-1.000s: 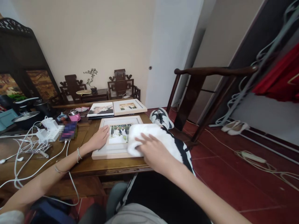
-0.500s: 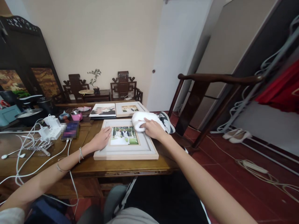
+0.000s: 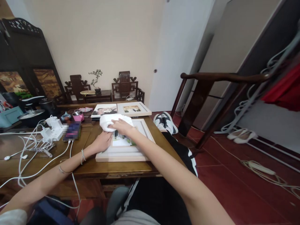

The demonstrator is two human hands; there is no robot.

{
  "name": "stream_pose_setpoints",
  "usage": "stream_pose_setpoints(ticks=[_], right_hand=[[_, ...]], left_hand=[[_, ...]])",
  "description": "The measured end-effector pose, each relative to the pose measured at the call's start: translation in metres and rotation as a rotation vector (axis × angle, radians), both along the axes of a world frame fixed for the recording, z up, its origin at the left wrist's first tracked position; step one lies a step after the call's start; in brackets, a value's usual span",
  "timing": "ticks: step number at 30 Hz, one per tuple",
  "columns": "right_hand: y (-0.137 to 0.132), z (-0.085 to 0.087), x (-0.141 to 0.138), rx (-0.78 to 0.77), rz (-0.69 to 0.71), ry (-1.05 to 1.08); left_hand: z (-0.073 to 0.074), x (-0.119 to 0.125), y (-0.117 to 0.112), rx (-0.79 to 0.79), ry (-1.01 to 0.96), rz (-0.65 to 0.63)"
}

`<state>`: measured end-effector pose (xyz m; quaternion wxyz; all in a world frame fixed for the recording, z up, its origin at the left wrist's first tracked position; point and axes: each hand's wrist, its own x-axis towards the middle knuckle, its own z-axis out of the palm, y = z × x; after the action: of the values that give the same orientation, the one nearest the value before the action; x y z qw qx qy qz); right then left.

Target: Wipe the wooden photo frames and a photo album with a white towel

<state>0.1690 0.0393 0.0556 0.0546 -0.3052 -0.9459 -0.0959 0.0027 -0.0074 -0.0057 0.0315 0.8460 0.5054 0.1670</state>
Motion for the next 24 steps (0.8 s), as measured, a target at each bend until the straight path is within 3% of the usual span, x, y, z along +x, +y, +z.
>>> stream_pose_setpoints(ticks=[4,12,14,19,24], right_hand=[[0.009,-0.001,0.018,-0.051,-0.126,-0.026],[0.007,0.009,0.109,-0.113,-0.419,-0.059],[-0.005,0.006,0.119,-0.105,-0.428,-0.057],[-0.060,-0.004,0.122,-0.035,-0.288,-0.034],[-0.116,-0.003,0.135,-0.172,-0.308,0.022]], left_hand=[[-0.005,-0.002,0.004,0.039,-0.016,-0.049],[-0.007,-0.003,0.004,0.049,-0.050,-0.041],[-0.006,-0.002,0.002,0.048,-0.073,-0.035],[-0.003,0.000,-0.001,0.015,-0.104,0.024],[-0.001,0.002,0.002,0.040,-0.130,0.000]])
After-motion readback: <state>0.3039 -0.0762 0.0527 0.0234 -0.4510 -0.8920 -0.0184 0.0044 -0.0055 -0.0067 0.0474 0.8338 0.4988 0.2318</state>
